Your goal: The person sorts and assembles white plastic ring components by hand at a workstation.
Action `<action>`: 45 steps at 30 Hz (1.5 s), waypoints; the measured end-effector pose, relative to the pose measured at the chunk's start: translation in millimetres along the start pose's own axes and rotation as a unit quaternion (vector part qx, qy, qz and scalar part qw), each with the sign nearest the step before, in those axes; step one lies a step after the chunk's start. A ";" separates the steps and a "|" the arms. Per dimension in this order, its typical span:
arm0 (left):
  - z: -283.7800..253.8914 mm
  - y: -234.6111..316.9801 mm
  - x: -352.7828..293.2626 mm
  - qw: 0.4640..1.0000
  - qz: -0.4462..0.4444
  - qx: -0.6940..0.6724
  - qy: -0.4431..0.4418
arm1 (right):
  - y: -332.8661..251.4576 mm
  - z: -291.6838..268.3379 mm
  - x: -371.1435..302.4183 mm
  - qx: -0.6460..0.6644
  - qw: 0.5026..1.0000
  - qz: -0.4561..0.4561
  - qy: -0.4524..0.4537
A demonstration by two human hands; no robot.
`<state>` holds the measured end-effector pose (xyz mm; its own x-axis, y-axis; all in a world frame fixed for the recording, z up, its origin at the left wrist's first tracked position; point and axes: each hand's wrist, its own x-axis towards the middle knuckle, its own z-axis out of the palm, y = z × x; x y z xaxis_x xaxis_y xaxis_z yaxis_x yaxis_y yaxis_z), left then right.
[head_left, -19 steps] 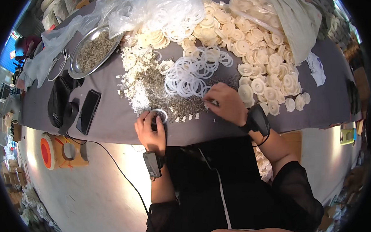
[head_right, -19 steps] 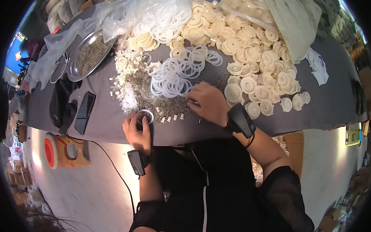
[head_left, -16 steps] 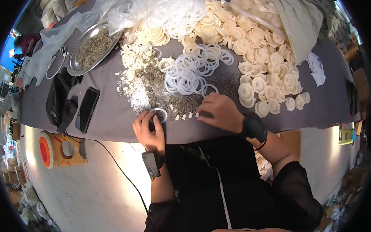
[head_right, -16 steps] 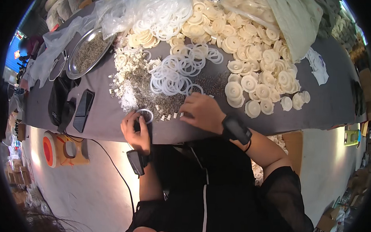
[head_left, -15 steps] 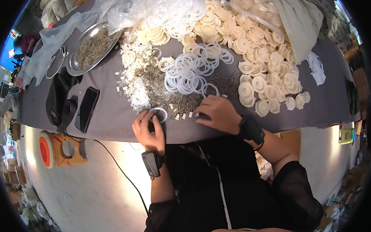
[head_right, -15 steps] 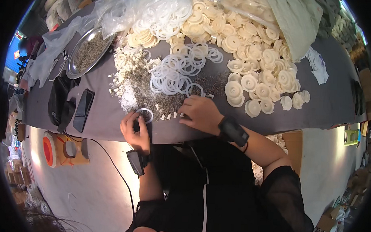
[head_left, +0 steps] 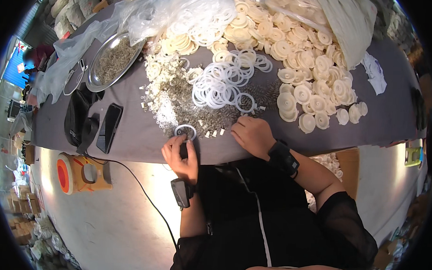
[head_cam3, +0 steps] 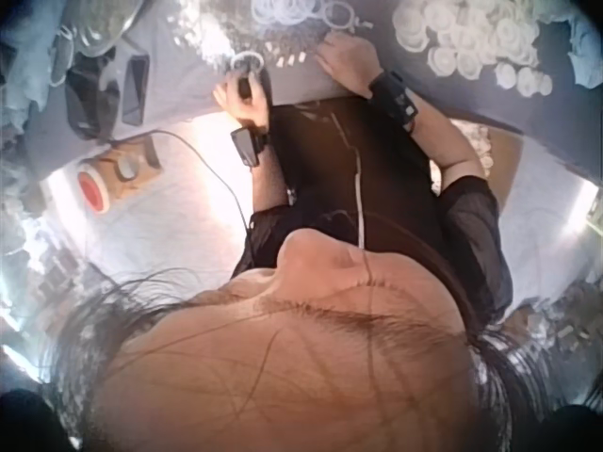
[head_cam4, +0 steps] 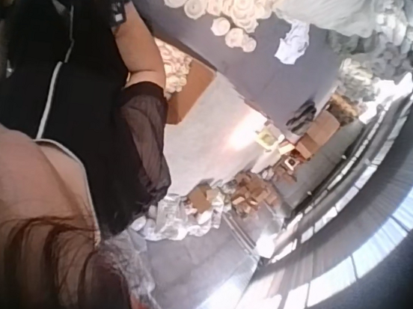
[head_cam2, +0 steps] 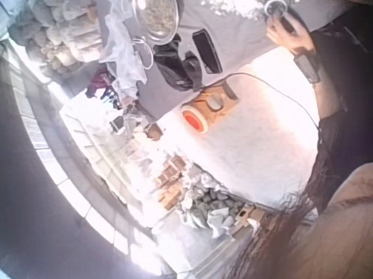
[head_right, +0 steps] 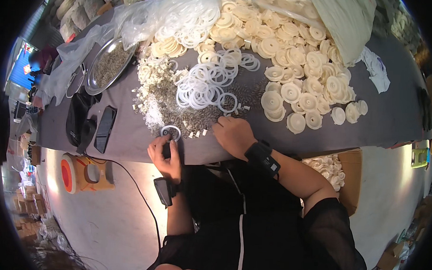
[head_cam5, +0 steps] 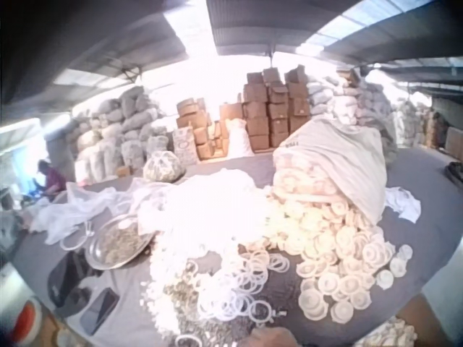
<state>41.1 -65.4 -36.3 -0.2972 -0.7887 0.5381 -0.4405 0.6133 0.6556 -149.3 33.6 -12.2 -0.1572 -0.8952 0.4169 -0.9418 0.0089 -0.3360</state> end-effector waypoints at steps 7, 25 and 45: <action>10.4 9.4 49.7 0.999 0.017 -0.050 -0.009 | 6.9 -7.5 -18.6 0.130 0.990 -0.011 0.045; 194.8 99.6 139.1 0.915 0.264 0.135 -0.275 | 10.6 -18.2 -40.9 0.439 0.826 0.206 0.286; 69.7 98.9 4.4 0.953 0.172 -0.067 -0.240 | 26.1 -22.7 -59.0 0.673 0.623 0.314 0.245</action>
<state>-62.9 -11.2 -6.0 -0.7716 -0.4483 0.4513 -0.1440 0.8142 0.5625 -171.3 96.8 -26.4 -0.7510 -0.6578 -0.0570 0.4026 -0.3878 -0.8292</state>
